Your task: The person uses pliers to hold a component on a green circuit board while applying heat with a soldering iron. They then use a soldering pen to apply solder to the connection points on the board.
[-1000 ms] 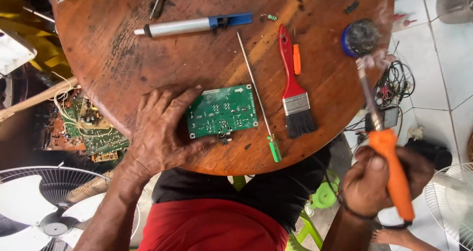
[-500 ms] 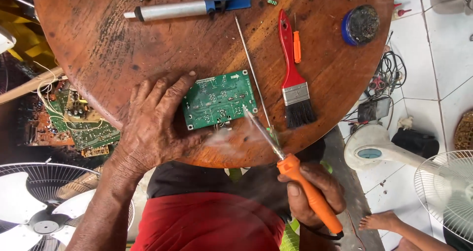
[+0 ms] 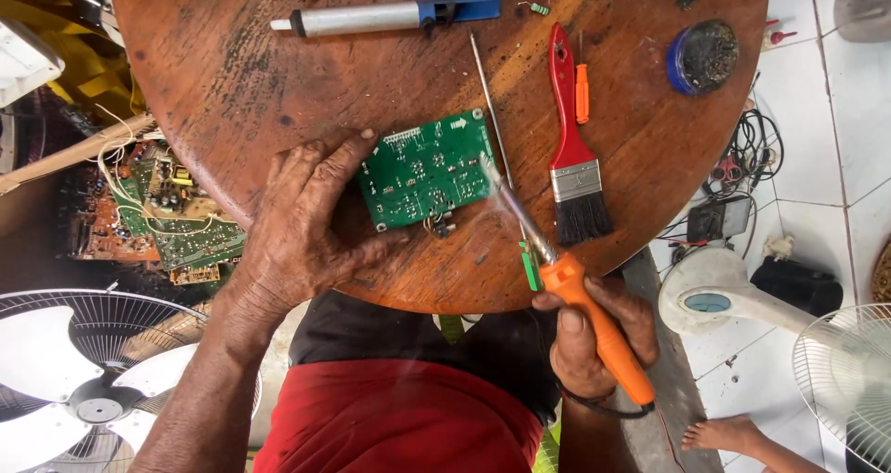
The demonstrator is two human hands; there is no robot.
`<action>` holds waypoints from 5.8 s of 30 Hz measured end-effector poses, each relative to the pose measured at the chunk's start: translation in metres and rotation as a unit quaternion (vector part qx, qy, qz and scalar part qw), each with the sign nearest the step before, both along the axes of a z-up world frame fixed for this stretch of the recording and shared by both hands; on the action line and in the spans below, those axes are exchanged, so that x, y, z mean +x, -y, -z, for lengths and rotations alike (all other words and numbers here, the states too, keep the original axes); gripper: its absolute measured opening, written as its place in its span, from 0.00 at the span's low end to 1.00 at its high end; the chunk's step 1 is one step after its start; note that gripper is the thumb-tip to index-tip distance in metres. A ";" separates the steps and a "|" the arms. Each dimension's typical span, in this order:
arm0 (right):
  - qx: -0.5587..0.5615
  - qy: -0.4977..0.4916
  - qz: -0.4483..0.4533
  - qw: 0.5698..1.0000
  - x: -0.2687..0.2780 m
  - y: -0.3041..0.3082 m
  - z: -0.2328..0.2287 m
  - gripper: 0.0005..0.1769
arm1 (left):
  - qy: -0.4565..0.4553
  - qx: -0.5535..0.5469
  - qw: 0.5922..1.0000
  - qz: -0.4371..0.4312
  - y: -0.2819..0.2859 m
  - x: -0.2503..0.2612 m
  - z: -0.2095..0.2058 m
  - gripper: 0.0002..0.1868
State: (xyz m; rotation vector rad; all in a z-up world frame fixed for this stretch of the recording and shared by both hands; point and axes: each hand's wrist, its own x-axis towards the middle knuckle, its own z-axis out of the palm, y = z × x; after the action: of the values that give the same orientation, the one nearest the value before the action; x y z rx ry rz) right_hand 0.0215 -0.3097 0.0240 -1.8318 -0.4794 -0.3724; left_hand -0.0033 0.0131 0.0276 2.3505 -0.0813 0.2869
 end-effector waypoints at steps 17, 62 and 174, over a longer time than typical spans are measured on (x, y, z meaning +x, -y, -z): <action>0.208 -0.141 0.106 0.962 0.003 -0.057 0.009 0.21 | 0.020 -0.078 0.997 -0.004 0.001 0.000 0.006 0.43; 0.023 0.009 0.011 1.000 -0.019 -0.002 -0.022 0.17 | 0.071 -0.099 0.980 -0.159 0.008 0.012 -0.008 0.31; 0.017 -0.173 -0.029 0.984 -0.013 -0.029 -0.010 0.14 | -0.018 -0.124 0.992 0.004 -0.009 -0.010 0.002 0.39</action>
State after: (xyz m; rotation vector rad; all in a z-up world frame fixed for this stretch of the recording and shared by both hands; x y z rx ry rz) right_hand 0.0085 -0.2806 0.0342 -1.7989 -0.2818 -0.0193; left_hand -0.0134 0.0224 0.0254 2.1079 -0.0345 0.2369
